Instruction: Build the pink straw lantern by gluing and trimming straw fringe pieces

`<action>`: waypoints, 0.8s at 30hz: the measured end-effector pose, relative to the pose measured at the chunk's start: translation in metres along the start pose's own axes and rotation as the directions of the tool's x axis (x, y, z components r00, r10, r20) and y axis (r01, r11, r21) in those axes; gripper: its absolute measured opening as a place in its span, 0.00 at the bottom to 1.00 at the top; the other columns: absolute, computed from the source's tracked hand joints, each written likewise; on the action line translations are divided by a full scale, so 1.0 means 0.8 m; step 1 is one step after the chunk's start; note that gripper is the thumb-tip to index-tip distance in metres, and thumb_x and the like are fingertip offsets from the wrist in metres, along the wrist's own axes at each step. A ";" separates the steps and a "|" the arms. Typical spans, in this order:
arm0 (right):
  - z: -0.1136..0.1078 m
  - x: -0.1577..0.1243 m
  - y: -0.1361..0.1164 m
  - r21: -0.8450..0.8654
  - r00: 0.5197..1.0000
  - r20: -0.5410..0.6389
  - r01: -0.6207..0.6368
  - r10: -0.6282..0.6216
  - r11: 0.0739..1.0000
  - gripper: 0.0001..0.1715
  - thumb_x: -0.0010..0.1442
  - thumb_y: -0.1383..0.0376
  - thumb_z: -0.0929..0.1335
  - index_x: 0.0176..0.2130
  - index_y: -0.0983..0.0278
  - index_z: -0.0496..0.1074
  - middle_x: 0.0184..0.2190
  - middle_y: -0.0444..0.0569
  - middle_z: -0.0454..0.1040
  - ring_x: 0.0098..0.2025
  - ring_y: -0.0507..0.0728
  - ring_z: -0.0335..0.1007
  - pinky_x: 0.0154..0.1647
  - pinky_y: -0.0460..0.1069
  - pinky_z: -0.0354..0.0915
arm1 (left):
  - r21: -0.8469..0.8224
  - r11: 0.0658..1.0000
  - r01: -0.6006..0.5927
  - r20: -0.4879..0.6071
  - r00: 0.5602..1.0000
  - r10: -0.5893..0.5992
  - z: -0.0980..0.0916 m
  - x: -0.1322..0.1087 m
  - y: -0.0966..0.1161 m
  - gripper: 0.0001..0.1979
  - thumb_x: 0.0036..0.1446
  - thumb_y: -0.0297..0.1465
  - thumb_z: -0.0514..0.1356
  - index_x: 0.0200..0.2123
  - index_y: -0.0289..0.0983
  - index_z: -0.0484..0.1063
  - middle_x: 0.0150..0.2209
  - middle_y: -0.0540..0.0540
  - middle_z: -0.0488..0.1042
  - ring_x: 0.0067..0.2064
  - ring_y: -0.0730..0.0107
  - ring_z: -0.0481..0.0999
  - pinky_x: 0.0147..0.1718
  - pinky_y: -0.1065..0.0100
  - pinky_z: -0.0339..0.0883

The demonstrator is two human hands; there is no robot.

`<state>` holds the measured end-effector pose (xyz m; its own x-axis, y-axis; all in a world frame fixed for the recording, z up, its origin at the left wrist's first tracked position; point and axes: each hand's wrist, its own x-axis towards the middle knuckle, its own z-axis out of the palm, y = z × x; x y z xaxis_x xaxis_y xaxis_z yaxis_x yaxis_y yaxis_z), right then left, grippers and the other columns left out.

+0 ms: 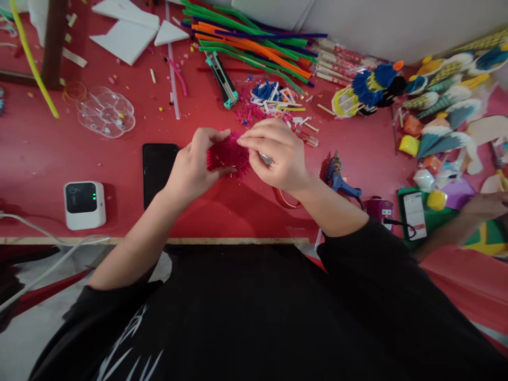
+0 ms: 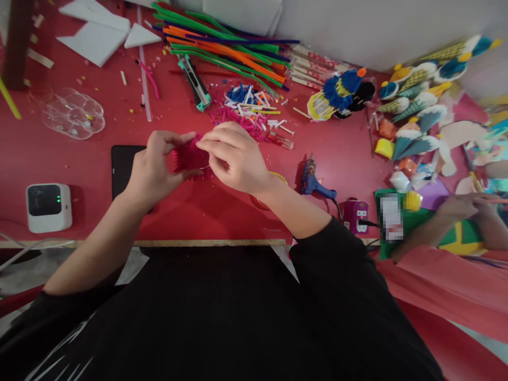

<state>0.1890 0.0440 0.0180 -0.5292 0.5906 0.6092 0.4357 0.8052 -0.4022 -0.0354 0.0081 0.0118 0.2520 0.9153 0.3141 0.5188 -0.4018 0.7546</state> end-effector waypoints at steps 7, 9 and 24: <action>0.002 0.005 -0.006 -0.054 0.995 0.091 -0.024 0.029 0.998 0.18 0.66 0.70 0.63 0.48 0.54 0.78 0.47 0.47 0.82 0.51 0.62 0.76 0.57 0.68 0.72 | 0.031 1.000 -0.002 -0.006 1.000 0.002 0.001 0.000 0.000 0.26 0.56 0.43 0.72 0.51 0.41 0.65 0.56 0.41 0.81 0.58 0.56 0.82 0.54 0.61 0.80; 0.003 0.006 -0.006 -0.046 0.995 0.094 -0.037 0.041 0.998 0.19 0.67 0.70 0.63 0.48 0.54 0.78 0.47 0.47 0.82 0.52 0.62 0.76 0.58 0.68 0.71 | 0.024 1.000 -0.003 -0.008 1.000 0.003 0.001 0.000 -0.001 0.27 0.56 0.44 0.72 0.51 0.42 0.65 0.57 0.41 0.81 0.59 0.56 0.82 0.55 0.61 0.80; 0.006 0.007 -0.016 -0.026 0.990 0.062 -0.127 0.128 0.992 0.21 0.65 0.71 0.62 0.49 0.55 0.78 0.48 0.48 0.81 0.53 0.63 0.75 0.61 0.68 0.69 | 0.013 0.999 -0.047 0.003 0.999 0.047 0.001 -0.001 -0.006 0.29 0.57 0.43 0.72 0.55 0.41 0.65 0.57 0.41 0.80 0.58 0.57 0.82 0.55 0.60 0.80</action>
<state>0.1768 0.0374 0.0231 -0.5130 0.6913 0.5088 0.5183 0.7220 -0.4584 -0.0374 0.0094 0.0072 0.2789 0.8952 0.3476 0.5170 -0.4450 0.7313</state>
